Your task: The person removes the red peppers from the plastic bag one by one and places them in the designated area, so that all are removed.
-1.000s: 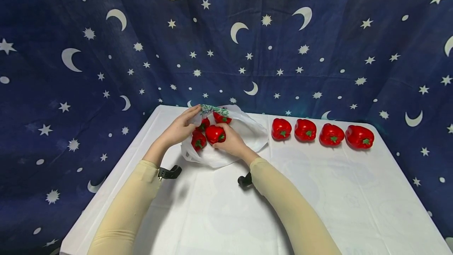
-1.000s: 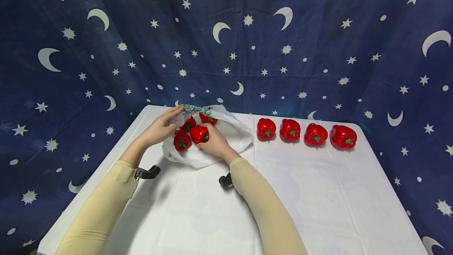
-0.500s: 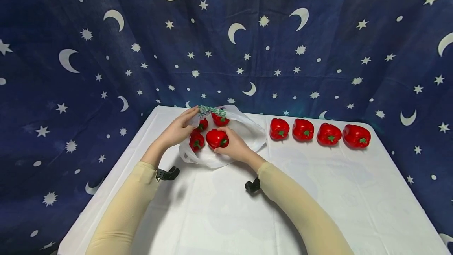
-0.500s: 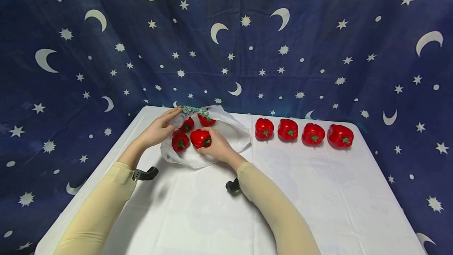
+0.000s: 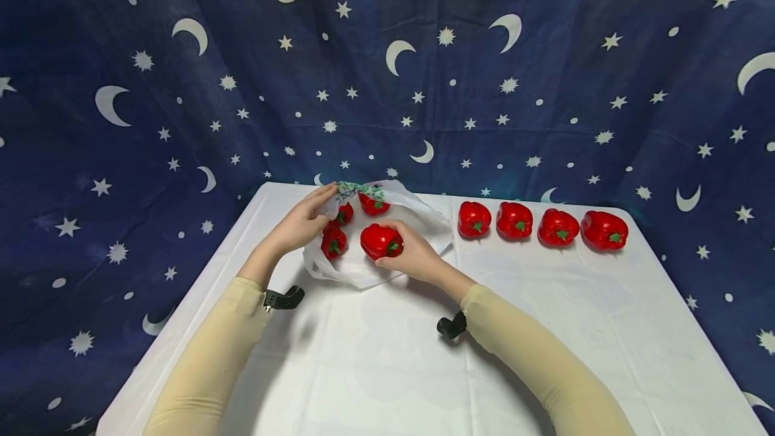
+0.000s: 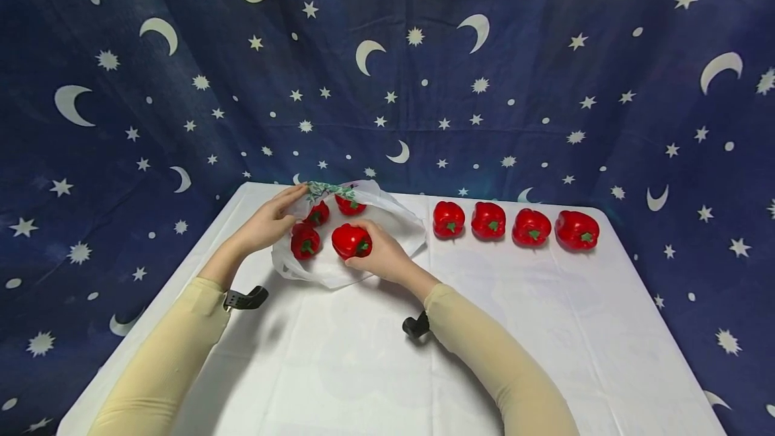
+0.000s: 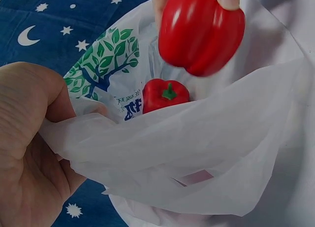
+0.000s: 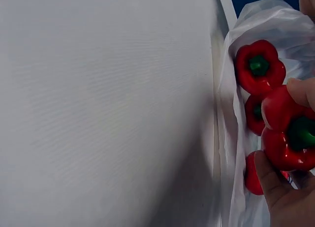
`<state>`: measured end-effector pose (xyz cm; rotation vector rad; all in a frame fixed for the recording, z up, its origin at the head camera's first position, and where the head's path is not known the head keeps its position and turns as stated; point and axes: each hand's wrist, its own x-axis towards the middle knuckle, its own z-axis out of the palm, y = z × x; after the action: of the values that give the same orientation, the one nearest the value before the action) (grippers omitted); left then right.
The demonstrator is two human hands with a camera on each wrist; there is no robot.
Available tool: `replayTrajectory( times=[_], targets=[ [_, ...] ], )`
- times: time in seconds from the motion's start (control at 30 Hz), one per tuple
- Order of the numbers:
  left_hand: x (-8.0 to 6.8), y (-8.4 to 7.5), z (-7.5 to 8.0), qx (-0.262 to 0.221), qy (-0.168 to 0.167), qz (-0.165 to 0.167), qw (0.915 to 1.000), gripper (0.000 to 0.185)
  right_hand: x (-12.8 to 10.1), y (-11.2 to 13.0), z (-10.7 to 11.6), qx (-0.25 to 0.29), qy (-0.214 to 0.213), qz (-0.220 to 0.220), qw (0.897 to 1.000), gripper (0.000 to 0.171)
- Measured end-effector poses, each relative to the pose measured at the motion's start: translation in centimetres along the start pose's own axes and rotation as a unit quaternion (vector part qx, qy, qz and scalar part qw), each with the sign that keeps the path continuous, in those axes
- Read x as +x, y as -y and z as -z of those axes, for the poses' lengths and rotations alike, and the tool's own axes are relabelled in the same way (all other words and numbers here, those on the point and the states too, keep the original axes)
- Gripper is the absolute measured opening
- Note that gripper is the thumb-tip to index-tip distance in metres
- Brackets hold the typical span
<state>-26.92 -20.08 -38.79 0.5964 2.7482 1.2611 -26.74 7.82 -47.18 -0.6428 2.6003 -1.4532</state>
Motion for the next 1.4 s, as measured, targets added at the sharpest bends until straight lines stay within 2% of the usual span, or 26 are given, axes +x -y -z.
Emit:
replayTrajectory(
  times=[0.23, 0.5, 0.73, 1.07, 1.4],
  targets=[
    [-0.2, 0.1, 0.0, 0.008, 0.005, -0.008, 0.9999, 0.064, -1.9, -0.1, 1.2, 0.018, -0.015, -0.001, 1.000, 0.075],
    [-0.2, 0.3, 0.0, 0.006, 0.004, -0.009, 0.9999, 0.063, -3.8, -0.5, 3.2, 0.021, -0.026, -0.054, 0.998, 0.079],
    [-0.2, 0.4, 0.0, 0.002, 0.005, -0.010, 0.9999, 0.064, -5.5, -1.2, 5.1, 0.032, -0.050, -0.057, 0.997, 0.080],
    [-0.2, 0.2, -0.2, -0.002, 0.012, -0.004, 0.9999, 0.064, -8.4, -2.7, 7.8, 0.022, -0.088, -0.097, 0.991, 0.090],
    [-0.1, 0.1, -0.1, 0.002, 0.010, -0.009, 0.9999, 0.064, -10.3, -4.7, 9.5, 0.004, -0.129, -0.123, 0.984, 0.090]
  ],
)
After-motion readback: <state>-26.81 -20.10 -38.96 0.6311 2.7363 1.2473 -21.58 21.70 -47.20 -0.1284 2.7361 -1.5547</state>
